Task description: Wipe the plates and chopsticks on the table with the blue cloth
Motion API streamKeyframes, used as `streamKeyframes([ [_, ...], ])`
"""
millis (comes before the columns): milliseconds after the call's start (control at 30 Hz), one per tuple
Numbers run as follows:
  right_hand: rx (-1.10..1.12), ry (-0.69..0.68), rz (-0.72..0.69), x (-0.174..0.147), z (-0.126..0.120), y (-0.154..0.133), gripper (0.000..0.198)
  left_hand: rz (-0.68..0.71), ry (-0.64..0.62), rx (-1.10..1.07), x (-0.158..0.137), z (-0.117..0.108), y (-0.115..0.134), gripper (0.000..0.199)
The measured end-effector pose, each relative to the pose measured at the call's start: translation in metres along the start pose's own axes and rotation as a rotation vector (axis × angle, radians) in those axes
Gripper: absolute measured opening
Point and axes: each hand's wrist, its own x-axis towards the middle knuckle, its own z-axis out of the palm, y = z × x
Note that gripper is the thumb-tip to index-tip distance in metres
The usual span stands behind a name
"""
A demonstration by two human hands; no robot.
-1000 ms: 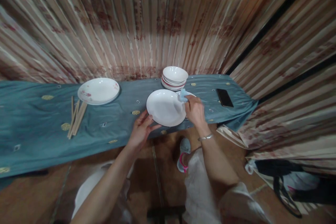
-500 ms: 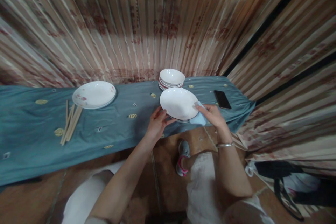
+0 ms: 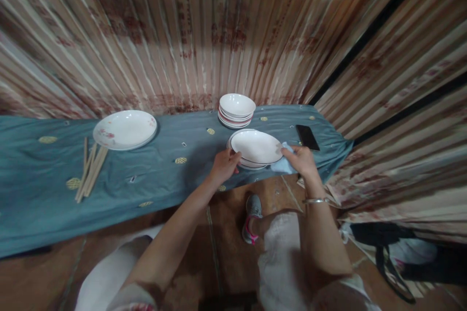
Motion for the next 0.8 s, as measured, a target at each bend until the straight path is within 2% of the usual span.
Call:
streamKeyframes([
  [200,-0.045,-0.024,0.015,0.003,0.005,0.003,0.046,0.079,-0.030,0.124,0.001,-0.008,-0.004,0.029],
  [400,-0.100,-0.049,0.033,0.005,0.009,0.003,0.045,0.056,-0.044,0.106,0.004,-0.010,-0.010,0.031],
  [567,-0.242,-0.044,-0.035,0.003,0.008,0.000,0.044,0.012,-0.034,0.081,0.006,-0.006,-0.017,0.027],
  [700,-0.333,0.108,-0.043,0.000,0.002,-0.008,0.046,-0.014,-0.016,0.090,0.009,-0.004,-0.017,0.027],
  [800,-0.279,0.197,-0.063,-0.004,-0.002,-0.017,0.051,-0.016,-0.009,0.126,0.013,-0.003,-0.018,0.028],
])
